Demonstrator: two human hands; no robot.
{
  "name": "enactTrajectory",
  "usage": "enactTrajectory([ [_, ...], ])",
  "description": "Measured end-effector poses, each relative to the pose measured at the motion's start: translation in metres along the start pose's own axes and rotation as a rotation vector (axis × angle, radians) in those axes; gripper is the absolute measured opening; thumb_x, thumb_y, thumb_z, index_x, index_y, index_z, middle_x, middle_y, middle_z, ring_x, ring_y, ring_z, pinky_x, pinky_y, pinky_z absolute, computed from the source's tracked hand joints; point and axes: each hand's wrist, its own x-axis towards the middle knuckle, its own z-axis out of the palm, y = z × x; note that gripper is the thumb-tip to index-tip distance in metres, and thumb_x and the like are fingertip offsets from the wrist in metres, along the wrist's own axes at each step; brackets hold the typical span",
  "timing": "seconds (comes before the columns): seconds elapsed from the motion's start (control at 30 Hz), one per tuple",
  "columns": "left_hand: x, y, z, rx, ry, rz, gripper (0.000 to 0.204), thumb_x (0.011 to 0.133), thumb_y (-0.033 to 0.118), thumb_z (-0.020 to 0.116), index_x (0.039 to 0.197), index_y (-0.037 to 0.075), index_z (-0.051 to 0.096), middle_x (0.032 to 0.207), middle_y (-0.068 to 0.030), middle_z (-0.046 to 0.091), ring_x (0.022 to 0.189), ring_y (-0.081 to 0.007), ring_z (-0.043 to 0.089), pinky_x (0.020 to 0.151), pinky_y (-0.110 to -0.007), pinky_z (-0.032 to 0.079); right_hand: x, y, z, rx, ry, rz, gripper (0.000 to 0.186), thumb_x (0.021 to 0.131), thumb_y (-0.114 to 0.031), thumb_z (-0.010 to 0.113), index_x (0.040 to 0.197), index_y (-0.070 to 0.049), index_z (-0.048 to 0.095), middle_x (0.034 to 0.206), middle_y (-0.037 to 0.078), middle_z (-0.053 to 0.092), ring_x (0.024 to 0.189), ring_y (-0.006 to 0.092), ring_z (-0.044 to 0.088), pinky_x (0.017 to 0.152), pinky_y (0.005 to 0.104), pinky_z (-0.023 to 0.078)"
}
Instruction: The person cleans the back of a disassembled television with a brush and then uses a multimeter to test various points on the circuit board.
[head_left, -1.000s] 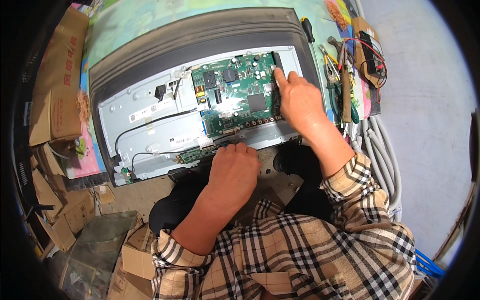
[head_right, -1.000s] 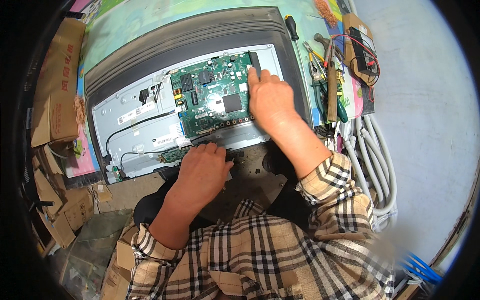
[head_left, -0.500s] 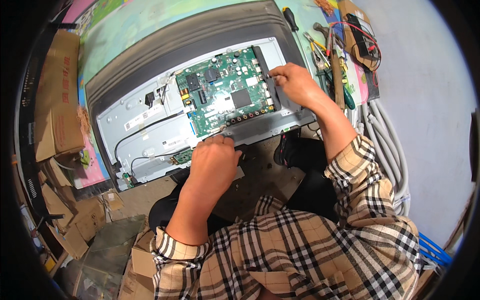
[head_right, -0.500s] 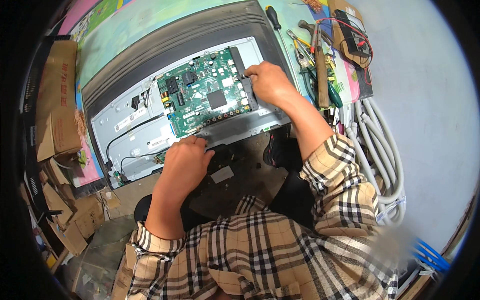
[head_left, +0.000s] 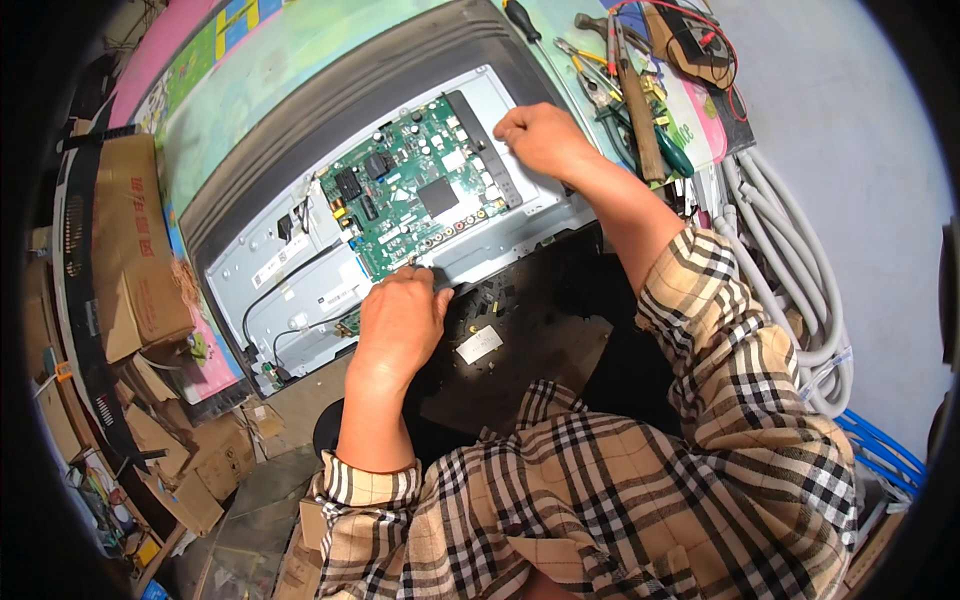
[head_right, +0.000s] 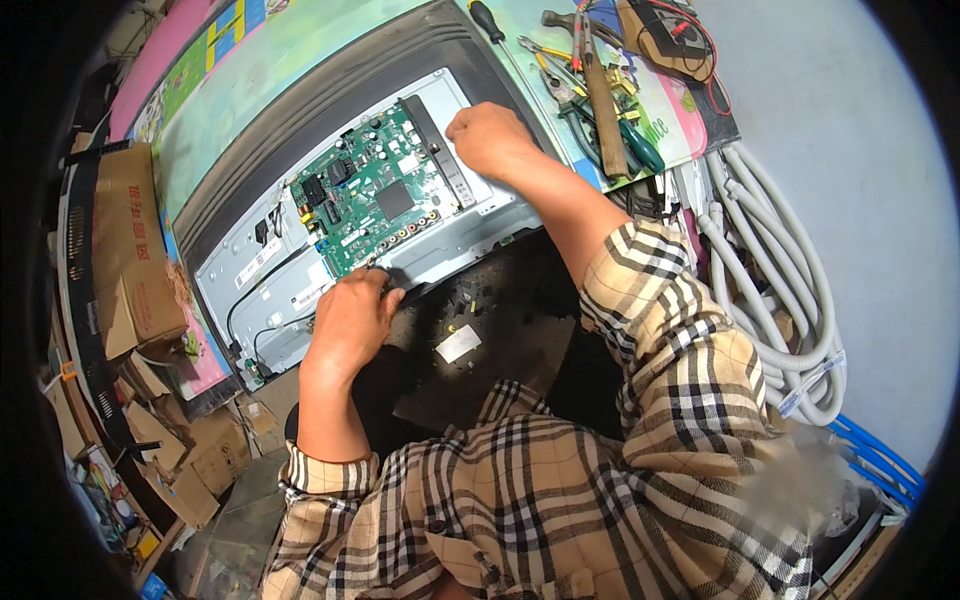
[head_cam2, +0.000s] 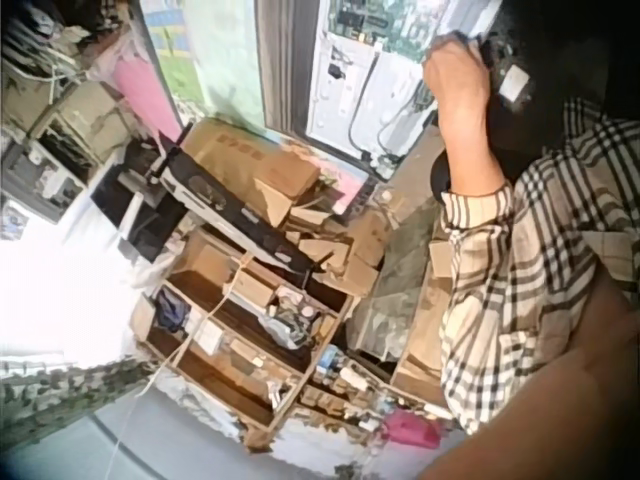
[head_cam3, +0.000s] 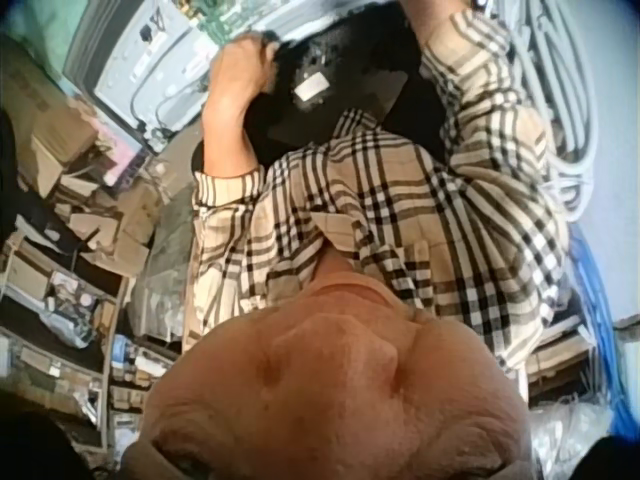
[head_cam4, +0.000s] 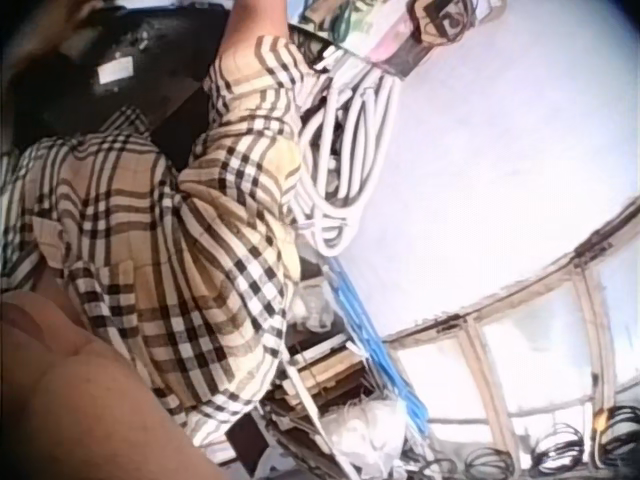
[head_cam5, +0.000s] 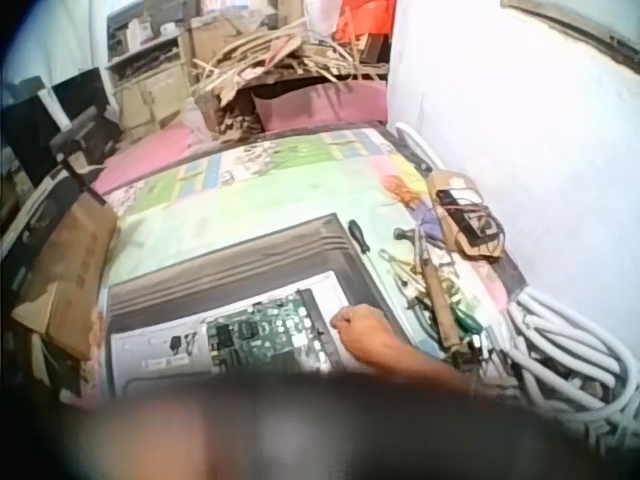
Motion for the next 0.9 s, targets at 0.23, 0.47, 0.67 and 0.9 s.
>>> enactTrajectory([
  [0.23, 0.002, 0.016, 0.005, 0.034, 0.008, -0.017, 0.027, 0.092, 0.023, 0.070, 0.101, -0.002, 0.068, 0.094, -0.0235, 0.068, 0.089, -0.0437, 0.066, 0.079, -0.050, 0.053, -0.004, 0.001, 0.015, 0.256, -0.077, -0.007, 0.022, 0.092, -0.007, 0.061, 0.107, 0.005, 0.071, 0.093, 0.013, 0.075, 0.079, 0.0171, 0.073, 0.077, 0.0311, 0.055],
  [0.47, 0.014, 0.027, 0.012, 0.050, 0.016, 0.000, 0.025, 0.092, 0.022, 0.068, 0.104, 0.000, 0.069, 0.098, -0.0235, 0.069, 0.091, -0.0431, 0.066, 0.080, -0.049, 0.053, 0.014, 0.011, 0.021, 0.501, -0.180, 0.128, 0.023, 0.092, -0.002, 0.056, 0.108, 0.003, 0.071, 0.093, 0.011, 0.073, 0.070, 0.0149, 0.069, 0.053, 0.0260, 0.051],
  [0.67, 0.010, 0.028, 0.019, 0.046, 0.192, -0.028, 0.019, 0.094, 0.017, 0.066, 0.104, 0.001, 0.070, 0.099, -0.0211, 0.070, 0.090, -0.0404, 0.068, 0.081, -0.045, 0.053, 0.047, 0.012, 0.024, 0.671, -0.268, 0.236, 0.020, 0.094, -0.010, 0.060, 0.107, -0.001, 0.073, 0.087, 0.009, 0.076, 0.062, 0.0109, 0.068, 0.046, 0.0255, 0.049],
  [0.9, 0.013, 0.048, 0.047, 0.021, 0.294, -0.062, 0.015, 0.096, 0.014, 0.065, 0.102, 0.002, 0.073, 0.093, -0.0178, 0.071, 0.081, -0.0295, 0.072, 0.074, -0.037, 0.055, 0.075, 0.024, 0.031, 0.230, -0.206, 0.116, 0.019, 0.090, -0.019, 0.064, 0.084, -0.003, 0.074, 0.077, 0.006, 0.076, 0.060, 0.0154, 0.068, 0.061, 0.0318, 0.056],
])
